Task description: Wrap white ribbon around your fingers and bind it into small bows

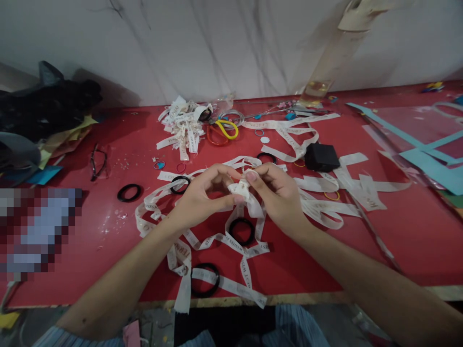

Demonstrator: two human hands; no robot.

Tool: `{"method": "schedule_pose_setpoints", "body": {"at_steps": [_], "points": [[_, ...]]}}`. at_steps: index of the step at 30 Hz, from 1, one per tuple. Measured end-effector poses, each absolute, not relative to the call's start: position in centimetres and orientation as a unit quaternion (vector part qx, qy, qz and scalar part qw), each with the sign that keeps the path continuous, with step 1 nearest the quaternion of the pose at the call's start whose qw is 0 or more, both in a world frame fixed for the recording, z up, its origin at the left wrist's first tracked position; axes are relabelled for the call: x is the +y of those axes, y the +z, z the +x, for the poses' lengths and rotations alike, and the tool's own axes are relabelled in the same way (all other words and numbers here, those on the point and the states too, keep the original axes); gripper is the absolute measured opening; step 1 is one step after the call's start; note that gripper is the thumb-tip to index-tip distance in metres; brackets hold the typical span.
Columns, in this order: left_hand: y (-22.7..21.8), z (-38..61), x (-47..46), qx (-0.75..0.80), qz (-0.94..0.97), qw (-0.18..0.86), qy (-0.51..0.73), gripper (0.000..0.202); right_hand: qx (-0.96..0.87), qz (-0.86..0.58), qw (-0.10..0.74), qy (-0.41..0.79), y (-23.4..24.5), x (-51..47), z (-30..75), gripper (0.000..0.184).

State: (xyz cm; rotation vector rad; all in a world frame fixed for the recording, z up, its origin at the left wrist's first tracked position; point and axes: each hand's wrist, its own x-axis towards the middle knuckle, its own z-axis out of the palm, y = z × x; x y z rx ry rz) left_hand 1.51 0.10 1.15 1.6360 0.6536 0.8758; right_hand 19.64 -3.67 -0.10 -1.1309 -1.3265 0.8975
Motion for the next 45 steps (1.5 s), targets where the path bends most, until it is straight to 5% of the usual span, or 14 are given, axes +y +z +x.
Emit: {"method": "schedule_pose_setpoints", "body": {"at_steps": [10,21,35,41,45], "points": [[1.23,1.71,-0.18,0.31,0.705,0.53,0.355,0.023,-0.592,-0.46,0.519,0.411,-0.51,-3.92,19.71,0.022],[1.67,1.79,-0.33,0.327,0.679,0.576,0.316,0.022,-0.669,-0.465,0.513,0.271,-0.13,-4.62,19.59,0.022],[1.29,1.99,-0.12,0.342,0.63,0.611,0.337,0.026,-0.582,-0.45,0.52,0.434,0.1,-4.12,19.68,0.024],[1.28,2.09,-0.4,0.359,0.594,0.621,0.364,0.026,-0.596,-0.447,0.517,0.42,-0.18,-4.0,19.66,0.017],[1.09,2.06,-0.37,0.361,0.597,0.603,0.387,0.026,-0.597,-0.466,0.511,0.406,-0.21,-3.89,19.59,0.03]]}}
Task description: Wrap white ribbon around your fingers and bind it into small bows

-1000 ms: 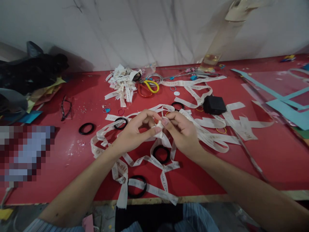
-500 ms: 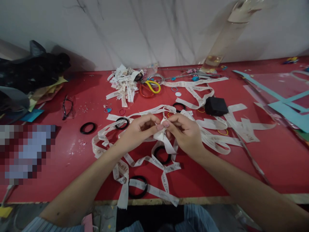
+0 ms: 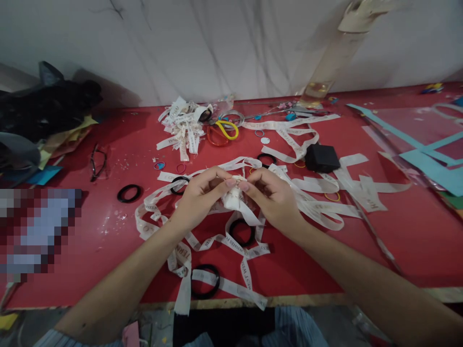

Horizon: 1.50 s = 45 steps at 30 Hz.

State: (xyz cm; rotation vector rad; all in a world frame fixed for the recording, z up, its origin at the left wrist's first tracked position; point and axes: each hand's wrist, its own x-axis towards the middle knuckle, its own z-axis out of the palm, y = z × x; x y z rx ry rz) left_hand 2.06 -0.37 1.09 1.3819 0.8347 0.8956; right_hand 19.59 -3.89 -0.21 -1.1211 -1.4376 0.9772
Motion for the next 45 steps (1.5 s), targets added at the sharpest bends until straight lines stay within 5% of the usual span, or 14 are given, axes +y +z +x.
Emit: {"method": "schedule_pose_setpoints", "body": {"at_steps": [13,45], "points": [[1.29,1.99,-0.31,0.37,0.599,0.582,0.407,0.028,-0.671,-0.438,0.53,0.277,-0.18,-3.44,19.99,0.019],[1.23,1.85,-0.49,0.353,0.611,0.58,0.407,0.027,-0.613,-0.392,0.453,0.514,-0.49,-3.77,19.53,0.02]]}}
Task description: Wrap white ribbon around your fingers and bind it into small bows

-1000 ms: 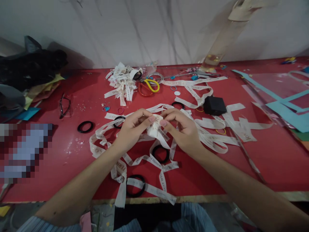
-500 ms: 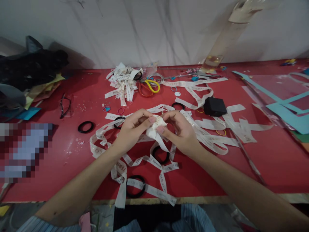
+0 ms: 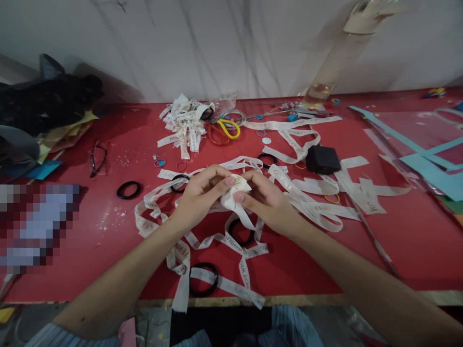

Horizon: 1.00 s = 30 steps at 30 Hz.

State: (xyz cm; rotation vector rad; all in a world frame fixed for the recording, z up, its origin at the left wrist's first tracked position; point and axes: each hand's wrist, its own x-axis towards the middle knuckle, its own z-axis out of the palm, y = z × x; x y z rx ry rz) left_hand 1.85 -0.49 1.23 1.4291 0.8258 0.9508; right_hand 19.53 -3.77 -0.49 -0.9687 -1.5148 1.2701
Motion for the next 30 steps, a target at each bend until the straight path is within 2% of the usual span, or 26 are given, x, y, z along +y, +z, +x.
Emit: {"method": "schedule_pose_setpoints", "body": {"at_steps": [4,9,16,20,25,30], "points": [[1.2,1.9,-0.4,0.362,0.622,0.55,0.424,0.023,-0.634,-0.404,0.476,0.457,-0.4,-3.9,19.3,0.015],[1.2,1.9,-0.4,0.362,0.656,0.491,0.445,0.019,-0.652,-0.471,0.465,0.369,-0.2,-3.9,19.4,0.02],[0.9,1.9,-0.6,0.362,0.703,0.411,0.453,0.015,-0.642,-0.473,0.428,0.425,0.3,-4.2,19.3,0.022],[0.8,1.6,-0.5,0.34,0.735,0.387,0.441,0.013,-0.589,-0.46,0.445,0.493,0.5,-4.1,19.2,0.023],[0.5,1.5,-0.3,0.293,0.757,0.389,0.435,0.017,-0.543,-0.458,0.476,0.518,0.6,-4.0,19.2,0.028],[0.6,1.7,-0.3,0.308,0.791,0.296,0.437,0.018,-0.5,-0.451,0.492,0.551,0.6,-4.2,19.2,0.037]]}}
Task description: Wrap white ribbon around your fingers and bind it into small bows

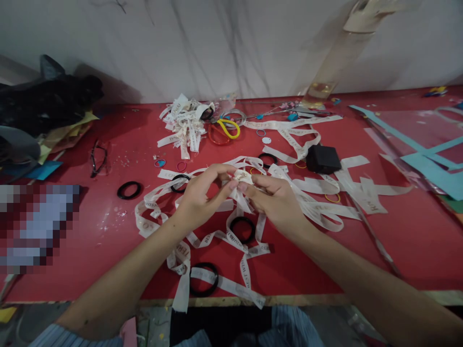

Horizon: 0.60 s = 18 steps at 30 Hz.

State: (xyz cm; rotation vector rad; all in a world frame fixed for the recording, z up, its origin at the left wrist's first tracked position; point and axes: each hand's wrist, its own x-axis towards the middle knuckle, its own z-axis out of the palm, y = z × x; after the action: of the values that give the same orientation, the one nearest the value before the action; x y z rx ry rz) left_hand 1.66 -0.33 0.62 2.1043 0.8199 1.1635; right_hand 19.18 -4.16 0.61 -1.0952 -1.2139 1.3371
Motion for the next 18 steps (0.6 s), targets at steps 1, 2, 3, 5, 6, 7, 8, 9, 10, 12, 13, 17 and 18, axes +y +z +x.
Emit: {"method": "schedule_pose_setpoints", "body": {"at_steps": [1,2,3,5,6,7,8,9,10,12,13,17,18], "points": [[0.72,1.68,-0.34,0.31,0.796,0.282,0.436,0.017,-0.498,-0.453,0.493,0.551,0.63,-4.2,19.18,0.038],[0.82,1.69,-0.35,0.314,0.8,0.273,0.433,0.017,-0.5,-0.455,0.491,0.549,0.66,-4.23,19.19,0.039],[0.92,1.7,-0.35,0.319,0.802,0.27,0.428,0.016,-0.504,-0.458,0.488,0.546,0.69,-4.24,19.21,0.038],[1.04,1.72,-0.32,0.332,0.798,0.281,0.417,0.014,-0.517,-0.462,0.479,0.538,0.74,-4.22,19.24,0.034],[1.06,1.74,-0.3,0.338,0.792,0.294,0.414,0.013,-0.524,-0.464,0.475,0.534,0.75,-4.19,19.25,0.032],[1.05,1.77,-0.29,0.344,0.784,0.31,0.413,0.012,-0.529,-0.465,0.471,0.531,0.75,-4.16,19.26,0.03],[1.03,1.81,-0.3,0.349,0.775,0.327,0.414,0.011,-0.532,-0.467,0.467,0.53,0.74,-4.13,19.27,0.029],[1.0,1.86,-0.33,0.353,0.766,0.34,0.416,0.011,-0.532,-0.469,0.465,0.53,0.72,-4.12,19.27,0.03],[0.97,1.91,-0.38,0.355,0.759,0.349,0.419,0.011,-0.529,-0.471,0.465,0.53,0.7,-4.13,19.27,0.03],[0.96,2.02,-0.52,0.358,0.752,0.355,0.425,0.009,-0.524,-0.474,0.469,0.529,0.66,-4.21,19.26,0.031],[0.98,2.06,-0.59,0.359,0.751,0.353,0.427,0.009,-0.522,-0.475,0.472,0.528,0.63,-4.27,19.26,0.031],[1.06,2.09,-0.75,0.356,0.763,0.326,0.429,0.008,-0.534,-0.479,0.474,0.512,0.42,-4.38,19.23,0.034],[1.04,2.07,-0.74,0.355,0.768,0.317,0.428,0.008,-0.543,-0.48,0.472,0.502,0.37,-4.36,19.22,0.034]]}}
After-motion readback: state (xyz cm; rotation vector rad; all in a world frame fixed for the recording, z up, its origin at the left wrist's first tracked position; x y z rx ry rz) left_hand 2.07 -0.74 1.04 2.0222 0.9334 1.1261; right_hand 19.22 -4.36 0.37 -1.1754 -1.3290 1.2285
